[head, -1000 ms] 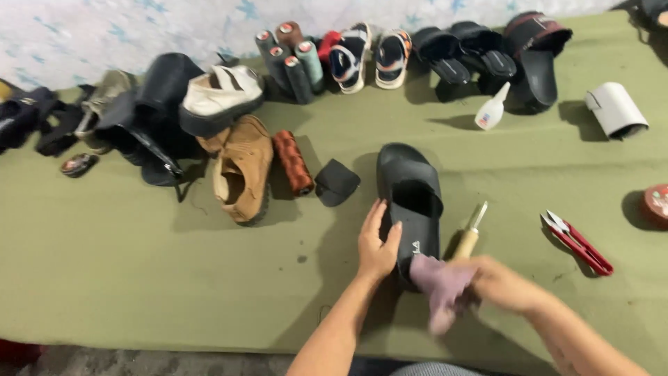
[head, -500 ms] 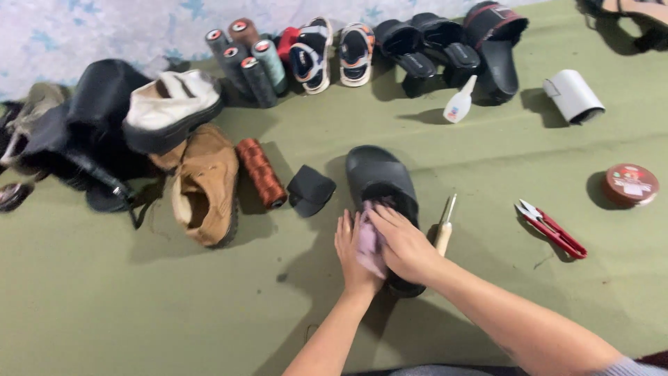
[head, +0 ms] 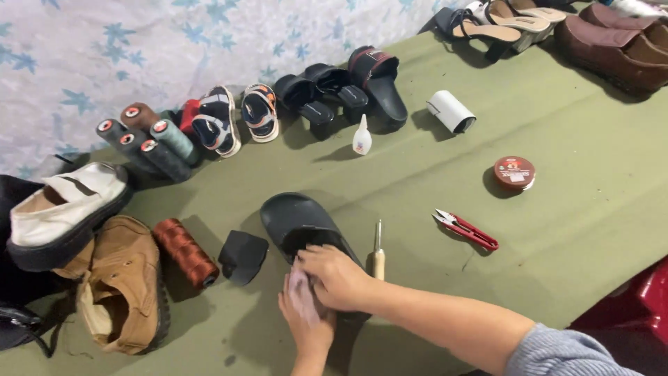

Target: Cleaning a black sandal using a cloth and a small tool on a repair bench.

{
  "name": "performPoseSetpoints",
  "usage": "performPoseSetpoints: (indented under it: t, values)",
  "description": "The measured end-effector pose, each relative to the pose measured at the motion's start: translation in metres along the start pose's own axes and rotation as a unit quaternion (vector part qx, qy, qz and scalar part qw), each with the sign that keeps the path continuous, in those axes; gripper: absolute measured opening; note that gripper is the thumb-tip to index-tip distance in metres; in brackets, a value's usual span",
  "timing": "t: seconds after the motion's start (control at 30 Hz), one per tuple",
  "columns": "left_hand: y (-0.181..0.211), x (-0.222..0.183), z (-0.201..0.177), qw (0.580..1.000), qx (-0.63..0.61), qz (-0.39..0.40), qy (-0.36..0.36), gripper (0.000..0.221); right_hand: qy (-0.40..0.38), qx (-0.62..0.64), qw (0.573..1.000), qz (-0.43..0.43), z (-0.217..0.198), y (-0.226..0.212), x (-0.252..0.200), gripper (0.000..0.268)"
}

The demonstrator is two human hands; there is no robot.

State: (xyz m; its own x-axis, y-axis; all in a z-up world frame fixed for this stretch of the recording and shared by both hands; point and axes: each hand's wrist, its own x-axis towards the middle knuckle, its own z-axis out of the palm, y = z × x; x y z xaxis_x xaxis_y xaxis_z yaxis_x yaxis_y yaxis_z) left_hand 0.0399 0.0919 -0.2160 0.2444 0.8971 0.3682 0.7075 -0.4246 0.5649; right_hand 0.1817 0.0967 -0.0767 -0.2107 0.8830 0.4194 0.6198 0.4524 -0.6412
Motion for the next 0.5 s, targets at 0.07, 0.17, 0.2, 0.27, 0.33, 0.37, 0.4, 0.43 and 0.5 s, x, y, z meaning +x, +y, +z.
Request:
performPoseSetpoints:
  t: [0.07, 0.17, 0.2, 0.27, 0.33, 0.37, 0.4, 0.43, 0.5]
  values:
    - [-0.009, -0.002, 0.015, 0.997, 0.052, 0.040, 0.031, 0.076, -0.049, 0.017, 0.999, -0.009, -0.010, 0.000, -0.014, 0.035]
    - [-0.003, 0.001, 0.009, 0.997, 0.073, -0.011, -0.010, 0.070, -0.067, -0.001, 0.998, 0.006, -0.005, 0.025, -0.025, 0.046]
    - [0.006, 0.004, -0.002, 0.998, -0.004, -0.044, -0.040, 0.075, -0.112, -0.099, 0.989, 0.013, -0.004, 0.036, -0.021, 0.032]
    - [0.044, 0.018, -0.037, 0.992, -0.081, -0.083, -0.058, 0.079, -0.161, -0.198, 0.967, 0.009, -0.001, 0.056, -0.007, 0.018]
    - [0.103, 0.040, -0.089, 0.950, -0.217, 0.217, 0.064, 0.017, -0.017, -0.366, 0.921, -0.132, 0.006, 0.073, 0.010, 0.022]
    - [0.093, 0.017, -0.064, 0.950, -0.215, 0.216, 0.069, 0.017, -0.017, -0.365, 0.921, -0.137, 0.012, 0.079, 0.017, 0.022]
    - [0.083, -0.006, -0.039, 0.943, -0.155, 0.295, 0.030, 0.036, -0.015, -0.403, 0.903, -0.146, 0.019, 0.085, 0.024, 0.012]
    - [0.073, -0.031, -0.014, 0.925, -0.092, 0.369, -0.013, 0.056, -0.011, -0.439, 0.885, -0.153, 0.026, 0.092, 0.030, 0.014]
    - [0.075, -0.022, -0.011, 0.944, -0.066, 0.324, 0.017, 0.051, -0.028, -0.455, 0.882, -0.119, 0.034, 0.097, 0.041, 0.011]
